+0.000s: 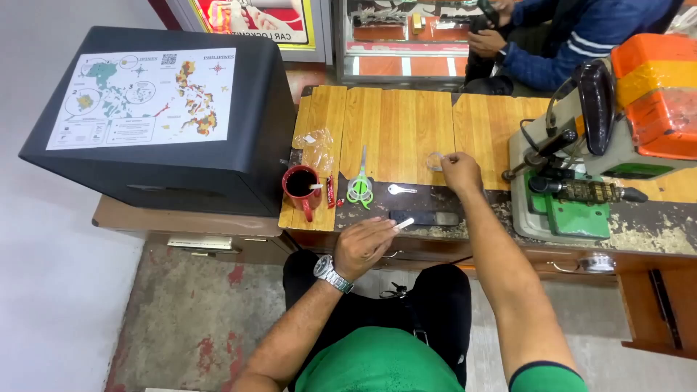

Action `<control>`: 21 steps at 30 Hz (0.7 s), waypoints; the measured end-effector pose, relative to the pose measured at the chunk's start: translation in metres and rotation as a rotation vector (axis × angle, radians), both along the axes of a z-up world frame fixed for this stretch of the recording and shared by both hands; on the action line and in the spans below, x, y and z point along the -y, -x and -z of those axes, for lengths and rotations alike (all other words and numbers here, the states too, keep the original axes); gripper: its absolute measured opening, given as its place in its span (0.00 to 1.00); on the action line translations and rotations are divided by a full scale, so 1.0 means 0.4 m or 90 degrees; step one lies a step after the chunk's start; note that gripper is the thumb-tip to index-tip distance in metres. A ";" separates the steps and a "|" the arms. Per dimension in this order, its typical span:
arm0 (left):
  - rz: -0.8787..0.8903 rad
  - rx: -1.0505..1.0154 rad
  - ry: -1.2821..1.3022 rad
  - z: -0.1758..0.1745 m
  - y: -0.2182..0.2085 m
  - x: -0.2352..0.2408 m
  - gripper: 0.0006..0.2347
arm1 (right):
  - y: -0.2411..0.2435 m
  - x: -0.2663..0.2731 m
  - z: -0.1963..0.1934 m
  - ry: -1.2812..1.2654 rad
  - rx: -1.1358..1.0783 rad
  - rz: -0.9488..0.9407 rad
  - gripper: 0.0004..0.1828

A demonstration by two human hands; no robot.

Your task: Refining a newly cut key using a hand file and testing its operation in a lock cylinder.

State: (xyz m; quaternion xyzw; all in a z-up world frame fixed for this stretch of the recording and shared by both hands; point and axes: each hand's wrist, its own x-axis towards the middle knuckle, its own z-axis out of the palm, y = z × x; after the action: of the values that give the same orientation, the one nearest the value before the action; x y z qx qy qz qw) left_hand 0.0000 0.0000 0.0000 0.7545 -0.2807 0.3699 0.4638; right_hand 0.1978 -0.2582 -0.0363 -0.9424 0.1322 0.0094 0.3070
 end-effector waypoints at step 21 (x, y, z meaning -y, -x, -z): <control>0.113 -0.224 -0.259 0.236 -0.230 0.246 0.06 | 0.416 0.134 0.011 0.235 0.063 0.108 0.28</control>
State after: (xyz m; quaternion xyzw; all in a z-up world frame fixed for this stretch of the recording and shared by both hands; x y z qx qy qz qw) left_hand 0.0921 -0.0986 -0.0944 0.8573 -0.3292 0.1274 0.3747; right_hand 0.0314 -0.3118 -0.0406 -0.9675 0.1953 -0.0870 0.1351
